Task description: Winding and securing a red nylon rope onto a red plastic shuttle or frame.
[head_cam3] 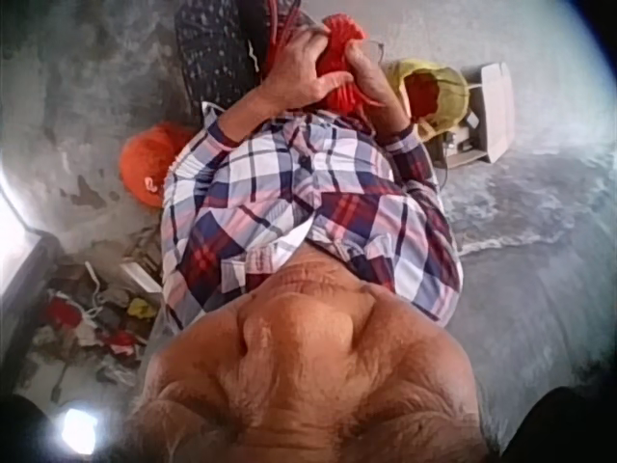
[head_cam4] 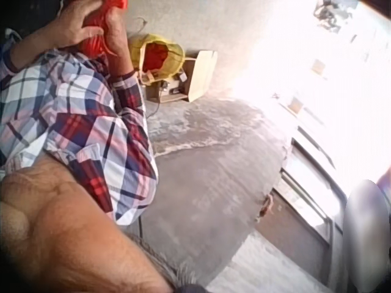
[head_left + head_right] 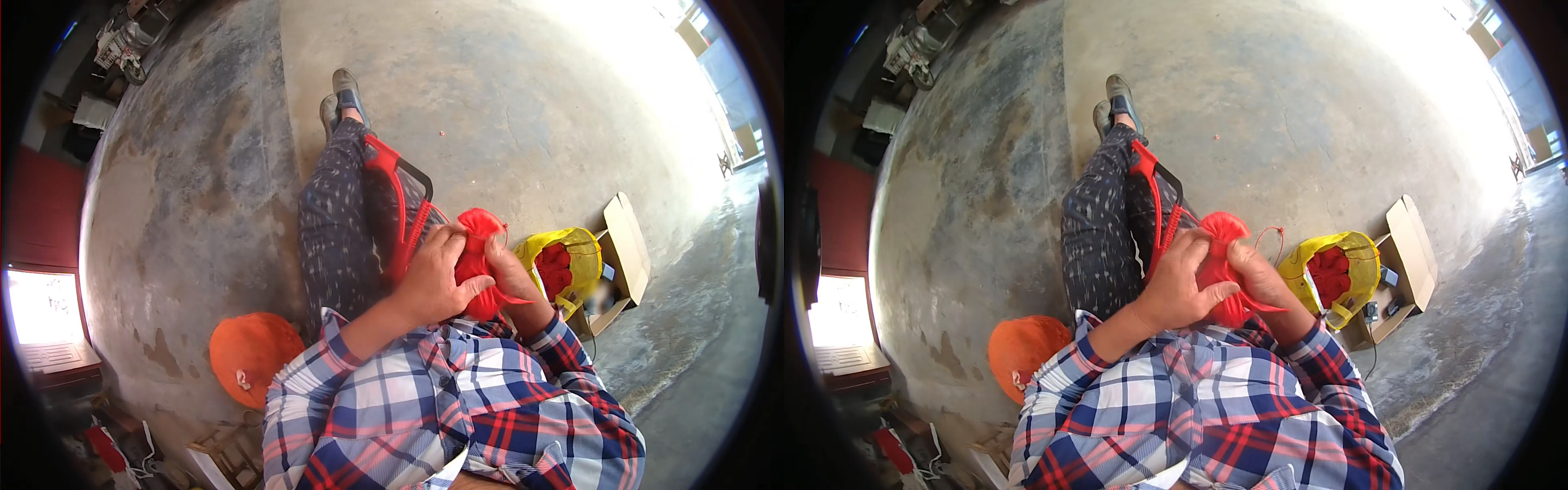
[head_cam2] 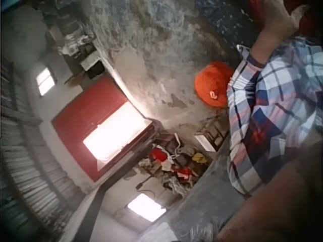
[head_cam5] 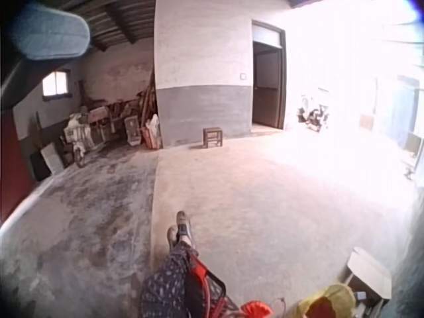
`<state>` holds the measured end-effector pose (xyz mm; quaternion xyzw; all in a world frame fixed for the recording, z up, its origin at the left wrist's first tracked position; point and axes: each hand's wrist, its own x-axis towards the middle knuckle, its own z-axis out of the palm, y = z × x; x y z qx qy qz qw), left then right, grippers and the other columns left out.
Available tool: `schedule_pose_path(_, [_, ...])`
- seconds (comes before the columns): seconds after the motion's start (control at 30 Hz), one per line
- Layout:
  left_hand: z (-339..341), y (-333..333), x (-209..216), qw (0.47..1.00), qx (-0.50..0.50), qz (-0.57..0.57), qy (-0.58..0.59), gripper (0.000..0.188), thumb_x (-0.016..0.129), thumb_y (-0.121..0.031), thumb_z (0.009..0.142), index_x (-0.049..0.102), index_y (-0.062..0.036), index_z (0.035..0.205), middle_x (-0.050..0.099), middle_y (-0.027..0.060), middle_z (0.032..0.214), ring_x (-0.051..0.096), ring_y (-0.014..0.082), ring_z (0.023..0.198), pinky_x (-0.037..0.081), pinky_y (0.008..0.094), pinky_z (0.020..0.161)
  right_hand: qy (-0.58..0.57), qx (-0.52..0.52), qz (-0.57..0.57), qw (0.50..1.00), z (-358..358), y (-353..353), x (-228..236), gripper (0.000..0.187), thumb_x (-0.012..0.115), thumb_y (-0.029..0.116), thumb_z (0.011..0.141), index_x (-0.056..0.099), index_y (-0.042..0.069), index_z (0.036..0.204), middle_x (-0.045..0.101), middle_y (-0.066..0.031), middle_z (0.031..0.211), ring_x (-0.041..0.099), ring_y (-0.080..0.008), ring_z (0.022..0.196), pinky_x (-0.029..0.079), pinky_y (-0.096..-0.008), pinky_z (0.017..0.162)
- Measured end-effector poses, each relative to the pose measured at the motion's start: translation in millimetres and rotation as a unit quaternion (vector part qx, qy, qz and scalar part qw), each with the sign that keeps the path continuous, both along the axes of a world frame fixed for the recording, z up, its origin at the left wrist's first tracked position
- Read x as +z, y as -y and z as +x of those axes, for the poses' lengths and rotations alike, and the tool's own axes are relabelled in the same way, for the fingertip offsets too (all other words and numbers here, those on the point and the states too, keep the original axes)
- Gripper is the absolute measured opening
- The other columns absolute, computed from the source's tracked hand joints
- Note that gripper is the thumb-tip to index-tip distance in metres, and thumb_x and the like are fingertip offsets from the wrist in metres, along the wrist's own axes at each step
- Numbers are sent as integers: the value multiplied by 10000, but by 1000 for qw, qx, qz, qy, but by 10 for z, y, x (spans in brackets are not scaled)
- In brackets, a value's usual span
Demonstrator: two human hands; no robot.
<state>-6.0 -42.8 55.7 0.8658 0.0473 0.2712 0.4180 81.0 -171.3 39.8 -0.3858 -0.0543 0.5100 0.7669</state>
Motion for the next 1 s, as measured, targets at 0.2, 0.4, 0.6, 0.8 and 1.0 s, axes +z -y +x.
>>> schedule_pose_path(0.2, [50,-550,-51,968,-46,-227,100,269,610,110,752,618,-42,974,598,60,1012,588,192,925,474,301,817,197,167,-112,960,474,-202,-109,478,550,425,948,606,29,1211,603,11,772,517,-64,627,393,-211,568])
schedule_pose_path(0.4, [333,-1138,-105,939,100,329,12,127,639,27,676,625,-48,778,550,87,905,546,285,867,442,403,749,502,83,-157,846,903,-684,-239,407,651,228,844,623,51,1209,608,-19,911,545,-139,775,444,-278,660])
schedule_pose_path(0.6, [463,-950,-417,966,107,166,-167,262,710,-54,659,582,-33,886,572,114,937,537,338,961,450,420,834,654,111,-276,696,768,-934,-280,373,731,229,733,664,50,1053,607,-103,1140,627,-280,980,503,-357,842])
schedule_pose_path(0.8, [193,-768,-236,990,106,97,15,321,727,-67,705,591,-3,989,597,139,949,577,301,917,462,373,868,380,-138,-87,910,973,-490,-115,266,649,155,854,629,-14,1058,626,-112,1116,622,-168,954,491,-327,866])
schedule_pose_path(1.0, [238,-639,-575,979,44,-182,-76,254,707,-66,833,572,14,1032,673,80,871,636,115,800,512,273,713,74,28,285,955,501,-173,382,362,699,235,783,526,-13,982,648,-209,950,638,-325,931,502,-383,848])
